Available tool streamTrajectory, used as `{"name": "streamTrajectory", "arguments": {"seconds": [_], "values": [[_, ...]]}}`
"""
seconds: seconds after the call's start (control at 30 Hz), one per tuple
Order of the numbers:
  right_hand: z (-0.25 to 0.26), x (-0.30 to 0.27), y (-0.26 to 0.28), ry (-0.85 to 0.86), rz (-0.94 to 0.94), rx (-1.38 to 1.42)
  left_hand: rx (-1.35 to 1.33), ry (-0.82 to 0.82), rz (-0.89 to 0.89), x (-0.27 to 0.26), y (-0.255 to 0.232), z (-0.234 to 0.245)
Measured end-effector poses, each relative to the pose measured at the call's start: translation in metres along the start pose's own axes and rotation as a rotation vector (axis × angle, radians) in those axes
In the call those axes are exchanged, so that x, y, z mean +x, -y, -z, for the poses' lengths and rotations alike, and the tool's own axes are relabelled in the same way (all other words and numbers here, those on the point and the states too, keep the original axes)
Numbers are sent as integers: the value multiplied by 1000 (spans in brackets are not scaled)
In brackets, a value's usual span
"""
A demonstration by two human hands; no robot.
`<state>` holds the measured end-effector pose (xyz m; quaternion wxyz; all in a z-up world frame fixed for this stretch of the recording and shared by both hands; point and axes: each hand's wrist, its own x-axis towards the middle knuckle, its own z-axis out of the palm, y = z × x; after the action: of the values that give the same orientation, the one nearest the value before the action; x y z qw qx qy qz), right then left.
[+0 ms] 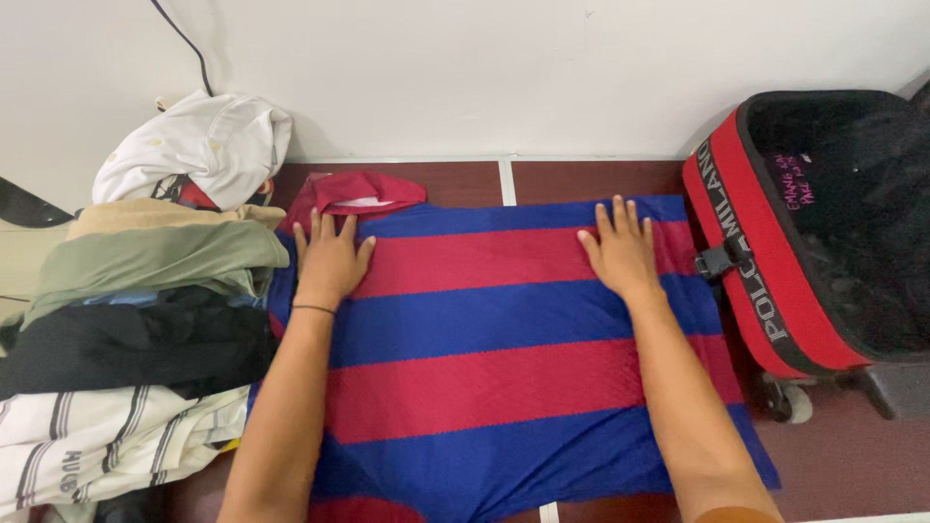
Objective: The person folds a red and blue striped soccer jersey on a wooden table. They smooth the fabric, fold the sleeves inward, fold the shirt in half lengthwise, and then fold it into a compact rectangle.
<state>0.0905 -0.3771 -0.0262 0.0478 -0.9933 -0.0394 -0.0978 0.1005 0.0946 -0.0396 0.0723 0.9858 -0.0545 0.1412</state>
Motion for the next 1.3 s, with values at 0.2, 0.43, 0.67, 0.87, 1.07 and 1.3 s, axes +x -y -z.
{"name": "streamTrajectory", "arguments": {"seconds": [0.2,0.43,0.67,0.87,1.07,1.3], "values": [[-4,-17,113,81,444,198,-195,14,-260,-26,-118,-3],[2,-8,67,145,358,135,-67,49,-85,-33,-81,17],[-3,-4,-34,87,14,91,-80,56,-113,-25,-26,19],[-9,-4,-73,31,-49,88,-91,65,-96,-27,-25,19],[-6,-8,-24,33,2,156,-39,42,-80,-27,-34,22],[5,-26,5,117,-26,126,-94,81,52,-46,-50,32]]}}
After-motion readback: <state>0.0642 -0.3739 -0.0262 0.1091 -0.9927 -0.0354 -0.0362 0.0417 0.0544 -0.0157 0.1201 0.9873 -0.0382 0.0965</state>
